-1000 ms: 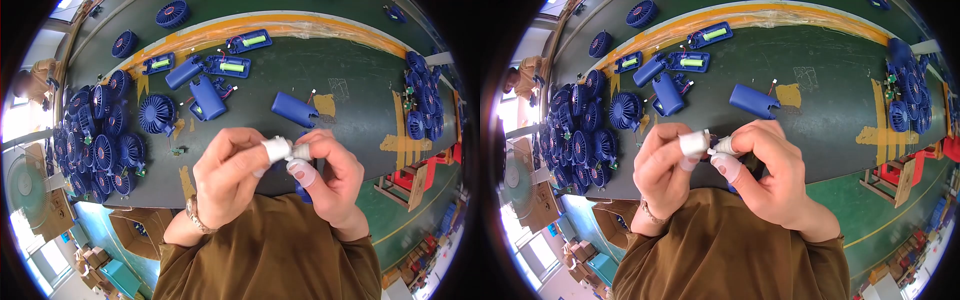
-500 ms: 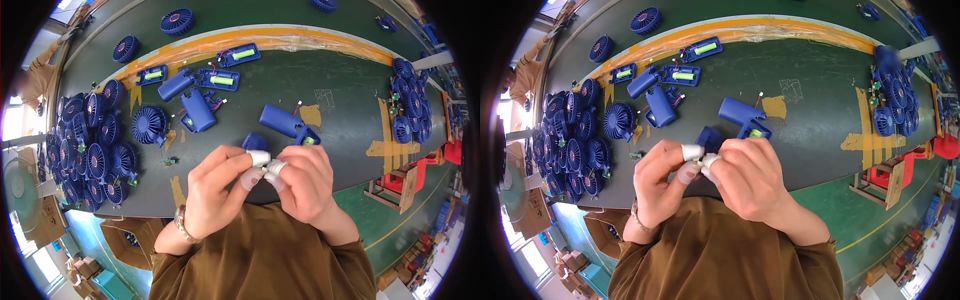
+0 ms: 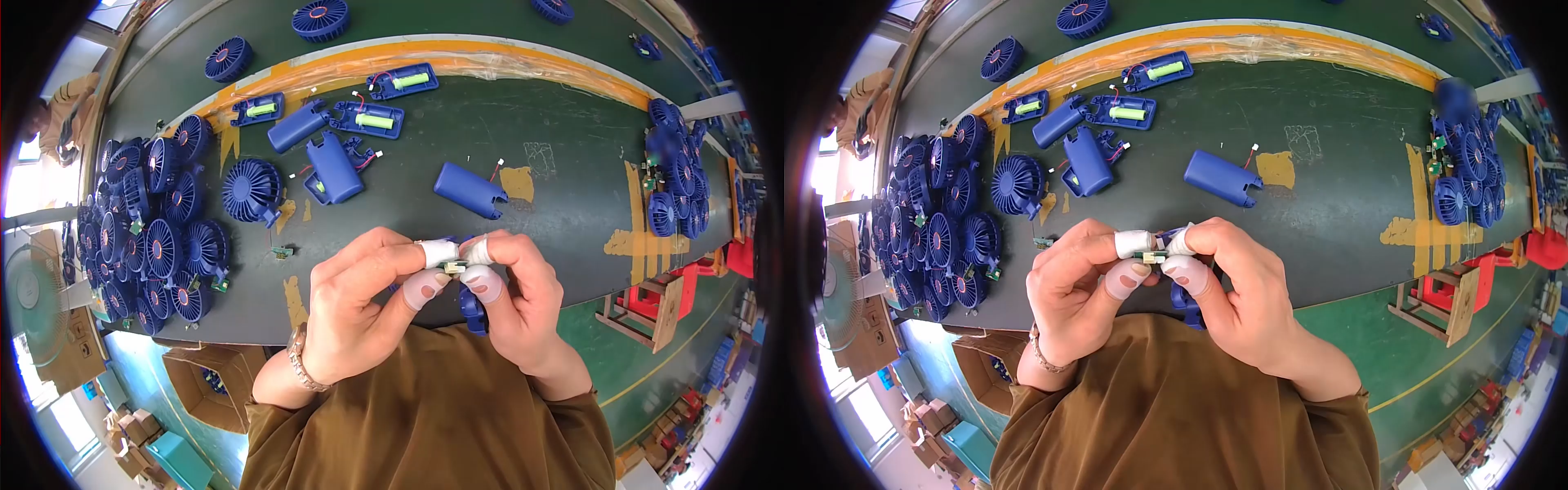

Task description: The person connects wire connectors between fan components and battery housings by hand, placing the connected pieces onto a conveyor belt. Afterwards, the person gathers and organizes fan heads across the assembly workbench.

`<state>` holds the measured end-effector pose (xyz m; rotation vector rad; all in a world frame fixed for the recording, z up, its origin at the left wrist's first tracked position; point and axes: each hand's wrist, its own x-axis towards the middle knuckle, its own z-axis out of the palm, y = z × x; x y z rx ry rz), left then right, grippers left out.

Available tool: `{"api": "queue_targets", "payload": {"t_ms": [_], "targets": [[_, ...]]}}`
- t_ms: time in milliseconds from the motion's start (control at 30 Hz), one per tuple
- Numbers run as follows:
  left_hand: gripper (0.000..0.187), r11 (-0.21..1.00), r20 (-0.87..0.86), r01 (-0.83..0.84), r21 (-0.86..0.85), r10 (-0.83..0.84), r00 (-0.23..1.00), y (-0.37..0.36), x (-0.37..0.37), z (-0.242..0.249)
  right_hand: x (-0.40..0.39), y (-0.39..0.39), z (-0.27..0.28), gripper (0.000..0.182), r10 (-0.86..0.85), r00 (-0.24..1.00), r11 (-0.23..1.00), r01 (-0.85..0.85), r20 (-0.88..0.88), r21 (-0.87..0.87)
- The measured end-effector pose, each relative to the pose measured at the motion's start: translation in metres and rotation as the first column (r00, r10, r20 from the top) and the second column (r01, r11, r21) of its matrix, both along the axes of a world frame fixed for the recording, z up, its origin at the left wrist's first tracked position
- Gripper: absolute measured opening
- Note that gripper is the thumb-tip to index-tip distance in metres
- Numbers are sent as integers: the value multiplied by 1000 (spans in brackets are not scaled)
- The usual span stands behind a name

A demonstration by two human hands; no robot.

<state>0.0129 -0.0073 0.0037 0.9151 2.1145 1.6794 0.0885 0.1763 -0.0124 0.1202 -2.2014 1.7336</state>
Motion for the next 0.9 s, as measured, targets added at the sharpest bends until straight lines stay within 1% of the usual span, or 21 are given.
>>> {"api": "queue_targets", "payload": {"t_ms": [33, 133, 167, 267, 367, 433, 533, 633, 667, 733, 833, 900], "targets": [[20, 1000, 21, -6, 7, 6, 1000, 1, 0, 1, -1, -1, -3, 11, -18, 999, 999, 19, -47, 38], [19, 1000, 33, -15, 13, 14, 999, 0, 0, 3, -1, -8, -9, 10, -77, 992, 996, 72, -96, -46], [19, 1000, 29, -16, 12, 15, 999, 0, 0, 3, -1, -8, -9, 11, -63, 995, 995, 57, -77, -79], [20, 993, 11, -90, 72, 90, 996, 0, 0, -3, -1, -7, -4, 13, -2, 1000, 986, 1, -9, -169], [17, 1000, -205, -6, 25, 11, 979, -5, -11, 5, 0, -4, -1, 14, 72, 993, 963, -45, 91, -266], [18, 1000, -209, -7, 8, 8, 978, -7, -12, 7, 0, -6, 3, 15, 101, 981, 937, -39, 163, -348], [18, 1000, -207, -13, 2, 14, 978, -8, -11, 10, 3, -15, 5, 15, 48, 983, 897, 36, 179, -441], [15, 999, -237, -47, 7, 47, 970, -3, -10, 13, 0, -33, 6, 17, -35, 990, 808, 106, 133, -579], [14, 998, -252, -61, 10, 62, 966, -2, -10, 13, 0, -33, 4, 17, -8, 991, 810, 86, 136, -579], [15, 1000, -213, -19, -12, 16, 977, -7, -10, 13, -1, -29, -1, 18, 47, 988, 814, 46, 144, -579], [14, 997, -147, 73, -22, -76, 986, -17, -15, 12, 0, -10, -1, 20, 256, 934, 850, -95, 249, -519], [13, 993, -136, 120, -8, -120, 983, -15, -17, 13, -4, -6, 5, 23, 298, 919, 836, -121, 258, -535]]}}
